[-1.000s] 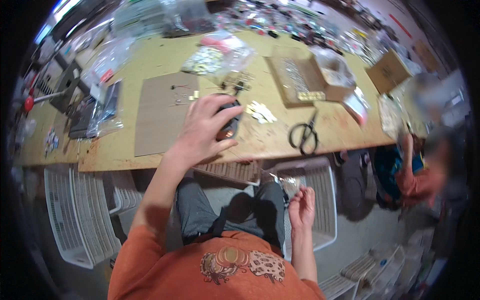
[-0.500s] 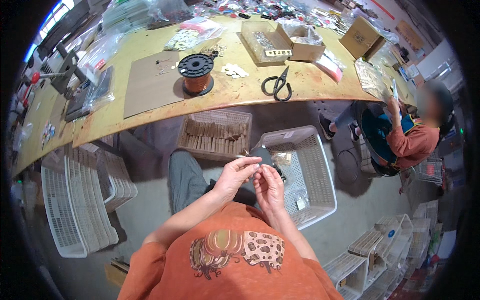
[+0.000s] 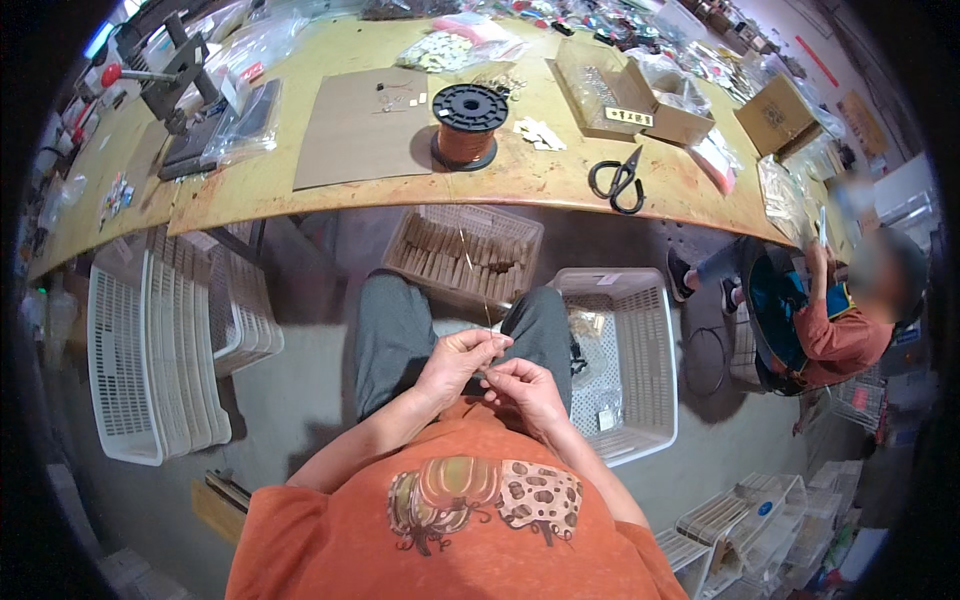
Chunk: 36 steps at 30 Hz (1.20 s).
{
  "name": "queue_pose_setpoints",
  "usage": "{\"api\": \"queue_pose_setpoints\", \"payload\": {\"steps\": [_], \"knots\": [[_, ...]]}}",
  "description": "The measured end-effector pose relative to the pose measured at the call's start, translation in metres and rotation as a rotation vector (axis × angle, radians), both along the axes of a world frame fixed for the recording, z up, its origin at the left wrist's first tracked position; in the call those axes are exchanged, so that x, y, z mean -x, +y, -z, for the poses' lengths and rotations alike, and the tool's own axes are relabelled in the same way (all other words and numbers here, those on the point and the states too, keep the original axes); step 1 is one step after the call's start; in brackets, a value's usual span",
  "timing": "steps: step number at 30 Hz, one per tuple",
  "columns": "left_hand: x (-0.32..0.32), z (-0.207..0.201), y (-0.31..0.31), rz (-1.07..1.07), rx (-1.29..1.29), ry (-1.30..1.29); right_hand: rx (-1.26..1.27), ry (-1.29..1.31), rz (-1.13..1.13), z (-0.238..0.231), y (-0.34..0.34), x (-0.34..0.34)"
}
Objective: The person measures and cuts a length of copper wire, then repeatedly wraps the wire around small cylindrical components. The person uses a ruler and scissors to prepare the wire and places the wrapped components on the work surface.
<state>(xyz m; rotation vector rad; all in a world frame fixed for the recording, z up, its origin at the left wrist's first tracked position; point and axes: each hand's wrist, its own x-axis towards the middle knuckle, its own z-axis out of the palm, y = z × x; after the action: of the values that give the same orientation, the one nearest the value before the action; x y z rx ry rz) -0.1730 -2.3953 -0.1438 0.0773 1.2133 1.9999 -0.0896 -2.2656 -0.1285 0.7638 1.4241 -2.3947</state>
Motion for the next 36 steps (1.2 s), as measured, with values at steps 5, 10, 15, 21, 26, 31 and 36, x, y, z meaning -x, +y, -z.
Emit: {"api": "queue_pose_setpoints", "payload": {"steps": [5, 10, 15, 21, 26, 31, 36], "knots": [[0.013, -0.004, -0.014, 0.079, -0.019, -0.036, -0.04, 0.084, -0.054, 0.005, 0.003, 0.002], [0.016, -0.007, -0.01, 0.029, -0.014, -0.007, 0.029, 0.055, -0.091, -0.002, 0.002, 0.01], [0.026, -0.009, -0.005, 0.055, -0.001, -0.104, 0.039, 0.057, -0.157, 0.005, 0.009, 0.016], [0.038, -0.014, 0.004, -0.03, 0.075, -0.01, -0.051, 0.03, -0.197, 0.004, 0.017, 0.017], [0.051, -0.005, 0.002, -0.157, 0.042, -0.048, -0.149, 0.034, -0.252, 0.012, 0.017, 0.017], [0.061, -0.012, 0.001, -0.232, 0.042, -0.064, -0.263, 0.071, -0.292, 0.017, 0.017, 0.02], [0.067, -0.013, -0.001, -0.275, 0.02, -0.086, -0.216, 0.044, -0.319, 0.019, 0.018, 0.02]]}}
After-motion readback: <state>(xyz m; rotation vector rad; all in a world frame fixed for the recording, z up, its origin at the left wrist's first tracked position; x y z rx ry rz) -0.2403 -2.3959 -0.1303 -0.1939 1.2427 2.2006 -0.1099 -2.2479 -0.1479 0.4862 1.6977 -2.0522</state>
